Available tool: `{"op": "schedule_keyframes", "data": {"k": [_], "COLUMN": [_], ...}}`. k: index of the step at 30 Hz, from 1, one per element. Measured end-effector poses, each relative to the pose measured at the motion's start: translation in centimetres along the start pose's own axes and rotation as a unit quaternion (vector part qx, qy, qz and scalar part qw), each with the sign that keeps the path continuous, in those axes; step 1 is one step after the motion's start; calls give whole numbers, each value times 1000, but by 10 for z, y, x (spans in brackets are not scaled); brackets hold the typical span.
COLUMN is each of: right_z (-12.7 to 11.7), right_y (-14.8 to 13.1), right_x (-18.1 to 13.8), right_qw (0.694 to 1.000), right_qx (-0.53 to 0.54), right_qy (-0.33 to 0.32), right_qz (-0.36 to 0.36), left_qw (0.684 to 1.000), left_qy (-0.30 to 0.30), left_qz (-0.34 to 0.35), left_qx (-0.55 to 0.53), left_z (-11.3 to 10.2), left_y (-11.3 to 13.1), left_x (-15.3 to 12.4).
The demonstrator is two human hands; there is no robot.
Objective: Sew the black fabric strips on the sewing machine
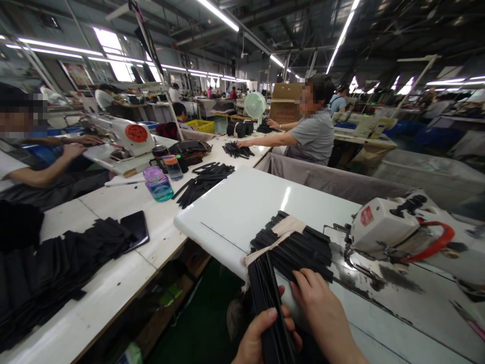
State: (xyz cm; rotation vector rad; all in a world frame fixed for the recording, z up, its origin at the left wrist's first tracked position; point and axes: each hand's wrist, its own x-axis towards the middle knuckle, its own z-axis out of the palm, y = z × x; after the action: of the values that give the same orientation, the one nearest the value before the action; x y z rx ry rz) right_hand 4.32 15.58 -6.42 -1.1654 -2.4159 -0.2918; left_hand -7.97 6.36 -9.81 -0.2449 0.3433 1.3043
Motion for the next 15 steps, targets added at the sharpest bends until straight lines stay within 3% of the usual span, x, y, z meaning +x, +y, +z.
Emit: {"op": "schedule_keyframes", "data": {"k": [3, 7, 11, 15], "right_z": [1, -18, -34, -32], "right_y": [2, 3, -5, -17], "right_x": [5, 1, -20, -44], "right_qw": [1000, 999, 993, 987], "right_qx": [7, 23, 119, 157], "right_qy": [-16, -2, 13, 17], "right_qz": [-18, -25, -18, -40], "left_qw": [1000, 999, 996, 992], "left_qy": [10, 28, 68, 85], "left_qz": [23, 19, -31, 13], "left_qx": [5, 28, 48, 93], "left_z": [-3, -7, -2, 6], "left_y": [-3, -5, -5, -8], "left_x": [2, 4, -2, -9]}}
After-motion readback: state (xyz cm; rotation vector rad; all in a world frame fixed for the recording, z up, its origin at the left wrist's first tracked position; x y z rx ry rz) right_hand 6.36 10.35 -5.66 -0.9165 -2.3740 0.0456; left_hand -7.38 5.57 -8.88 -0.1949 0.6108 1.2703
